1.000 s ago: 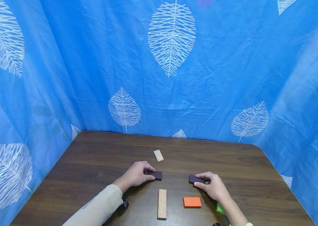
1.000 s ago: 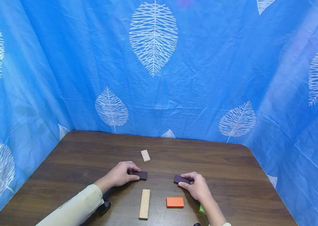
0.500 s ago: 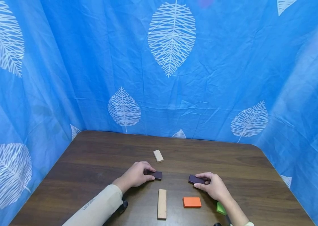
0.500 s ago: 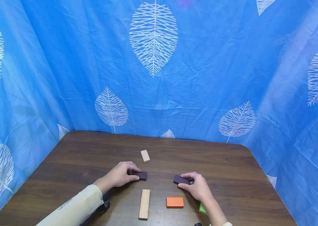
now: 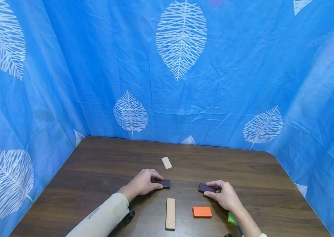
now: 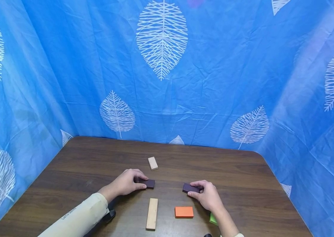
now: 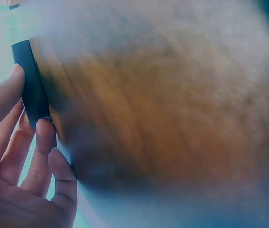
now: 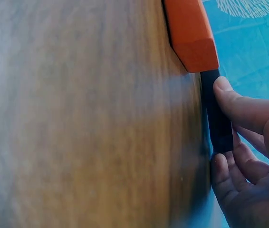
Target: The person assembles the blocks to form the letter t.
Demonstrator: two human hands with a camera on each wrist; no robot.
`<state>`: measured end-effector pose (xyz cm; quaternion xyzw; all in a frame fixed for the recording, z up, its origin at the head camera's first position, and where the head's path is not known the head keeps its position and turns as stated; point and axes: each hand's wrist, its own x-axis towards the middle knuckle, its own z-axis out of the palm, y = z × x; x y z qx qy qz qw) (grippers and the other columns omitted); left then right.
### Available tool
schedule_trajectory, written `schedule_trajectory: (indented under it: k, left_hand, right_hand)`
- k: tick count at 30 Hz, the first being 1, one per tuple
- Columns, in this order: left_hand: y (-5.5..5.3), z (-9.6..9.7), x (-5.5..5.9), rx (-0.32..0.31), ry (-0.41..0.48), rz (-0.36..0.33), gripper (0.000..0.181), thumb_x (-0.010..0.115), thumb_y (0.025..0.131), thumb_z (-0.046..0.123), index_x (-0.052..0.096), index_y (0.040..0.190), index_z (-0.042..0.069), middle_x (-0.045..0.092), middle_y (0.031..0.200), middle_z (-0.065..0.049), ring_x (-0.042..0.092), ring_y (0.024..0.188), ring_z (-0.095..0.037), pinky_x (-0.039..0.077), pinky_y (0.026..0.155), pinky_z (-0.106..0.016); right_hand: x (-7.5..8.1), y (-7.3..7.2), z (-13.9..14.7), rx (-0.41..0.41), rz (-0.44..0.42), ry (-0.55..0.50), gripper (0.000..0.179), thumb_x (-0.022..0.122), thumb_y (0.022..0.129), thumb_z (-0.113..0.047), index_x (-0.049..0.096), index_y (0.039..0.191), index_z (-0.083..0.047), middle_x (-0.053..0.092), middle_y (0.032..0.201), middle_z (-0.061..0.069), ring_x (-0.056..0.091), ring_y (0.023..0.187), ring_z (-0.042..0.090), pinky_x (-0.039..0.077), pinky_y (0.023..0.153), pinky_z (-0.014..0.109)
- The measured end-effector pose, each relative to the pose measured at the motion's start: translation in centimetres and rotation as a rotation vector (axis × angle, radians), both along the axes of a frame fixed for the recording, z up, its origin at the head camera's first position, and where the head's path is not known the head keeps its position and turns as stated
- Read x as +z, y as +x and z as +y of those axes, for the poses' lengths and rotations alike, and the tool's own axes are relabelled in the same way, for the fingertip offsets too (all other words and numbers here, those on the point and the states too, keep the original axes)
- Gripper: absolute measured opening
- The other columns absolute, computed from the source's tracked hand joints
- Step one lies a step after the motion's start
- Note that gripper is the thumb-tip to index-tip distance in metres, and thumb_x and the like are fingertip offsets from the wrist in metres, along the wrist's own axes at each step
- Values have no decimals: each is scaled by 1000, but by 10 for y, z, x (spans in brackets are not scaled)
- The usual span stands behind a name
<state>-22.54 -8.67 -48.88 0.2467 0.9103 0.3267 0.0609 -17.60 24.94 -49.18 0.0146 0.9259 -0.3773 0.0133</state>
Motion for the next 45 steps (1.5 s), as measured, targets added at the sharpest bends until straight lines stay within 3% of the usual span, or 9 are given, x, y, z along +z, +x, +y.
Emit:
schedule_trajectory:
  k: [9,19,30,45]
  left_hand:
    - [-1,1,-1,14,-1,-21,22,81,88,24,80,109,18,71,107,4,62,108,-23,46,96,-47]
    - [1,-1,3,18,-3,-21,22,81,88,24,80,109,17,71,108,3,61,110,-24,46,96,-48]
    - [0,0,3,13,-1,-18,22,81,88,23,80,109,16,71,107,3,62,107,-22,47,94,-46]
    - [-1,0,3,18,-4,-35,22,81,87,24,80,108,17,71,107,4,62,109,-22,47,95,-46]
  right_hand:
    - [5,-2,-4,5,-6,-41,30,86,81,-25,77,107,-14,67,106,7,53,76,17,46,63,29]
    - [13,-7,-13,53,15,-126,30,84,84,-21,75,110,-11,63,92,3,52,72,18,44,59,29]
    - [17,-10,-28,111,38,-166,29,84,84,-20,75,109,-8,66,99,6,55,77,17,47,65,28]
    - [16,-17,-59,208,94,-145,25,85,83,-20,76,104,-11,67,104,6,55,82,17,47,69,29]
